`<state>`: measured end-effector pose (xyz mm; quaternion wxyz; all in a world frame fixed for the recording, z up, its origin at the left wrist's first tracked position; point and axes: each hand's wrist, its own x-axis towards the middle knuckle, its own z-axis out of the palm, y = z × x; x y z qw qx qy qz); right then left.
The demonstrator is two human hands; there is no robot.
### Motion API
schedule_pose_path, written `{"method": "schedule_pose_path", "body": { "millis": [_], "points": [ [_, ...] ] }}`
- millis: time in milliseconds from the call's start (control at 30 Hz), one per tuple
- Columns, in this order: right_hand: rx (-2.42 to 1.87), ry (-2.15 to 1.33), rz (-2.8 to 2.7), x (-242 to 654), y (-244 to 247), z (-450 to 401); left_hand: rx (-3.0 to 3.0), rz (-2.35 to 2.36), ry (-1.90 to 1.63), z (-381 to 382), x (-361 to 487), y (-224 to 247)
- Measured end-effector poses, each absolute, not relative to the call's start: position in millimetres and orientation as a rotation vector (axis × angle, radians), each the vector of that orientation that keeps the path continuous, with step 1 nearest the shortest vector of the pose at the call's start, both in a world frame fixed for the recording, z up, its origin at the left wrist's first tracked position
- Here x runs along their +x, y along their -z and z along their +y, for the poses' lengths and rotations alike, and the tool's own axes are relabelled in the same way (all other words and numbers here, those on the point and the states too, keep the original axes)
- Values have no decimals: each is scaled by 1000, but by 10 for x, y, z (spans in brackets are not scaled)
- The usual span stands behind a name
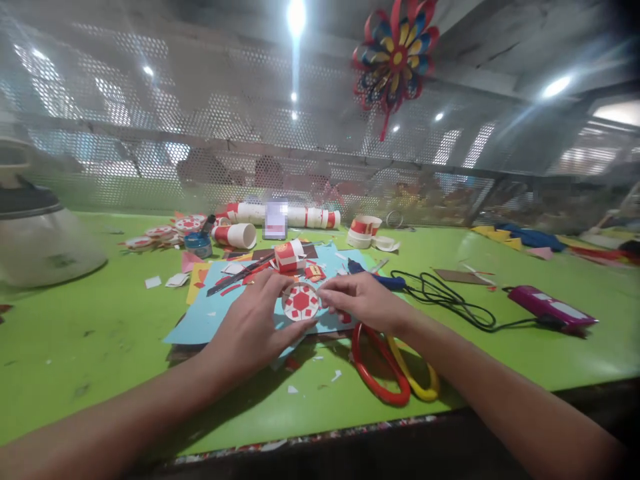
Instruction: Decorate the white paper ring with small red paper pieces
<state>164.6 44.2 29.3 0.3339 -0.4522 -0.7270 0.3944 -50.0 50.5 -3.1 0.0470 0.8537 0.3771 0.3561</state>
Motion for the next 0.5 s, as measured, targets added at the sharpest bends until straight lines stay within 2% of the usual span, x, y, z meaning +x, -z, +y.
{"method": "schedule_pose_path", "body": {
  "millis": [67, 500],
  "points": [
    [-1144, -1194, -1843, 1615, -283, 437, 2647, 1131, -1112, 494, -504, 32],
    [-1163, -1293, -1626, 1601, -169, 481, 2691, 1102, -1032, 527, -516, 60]
  ]
}}
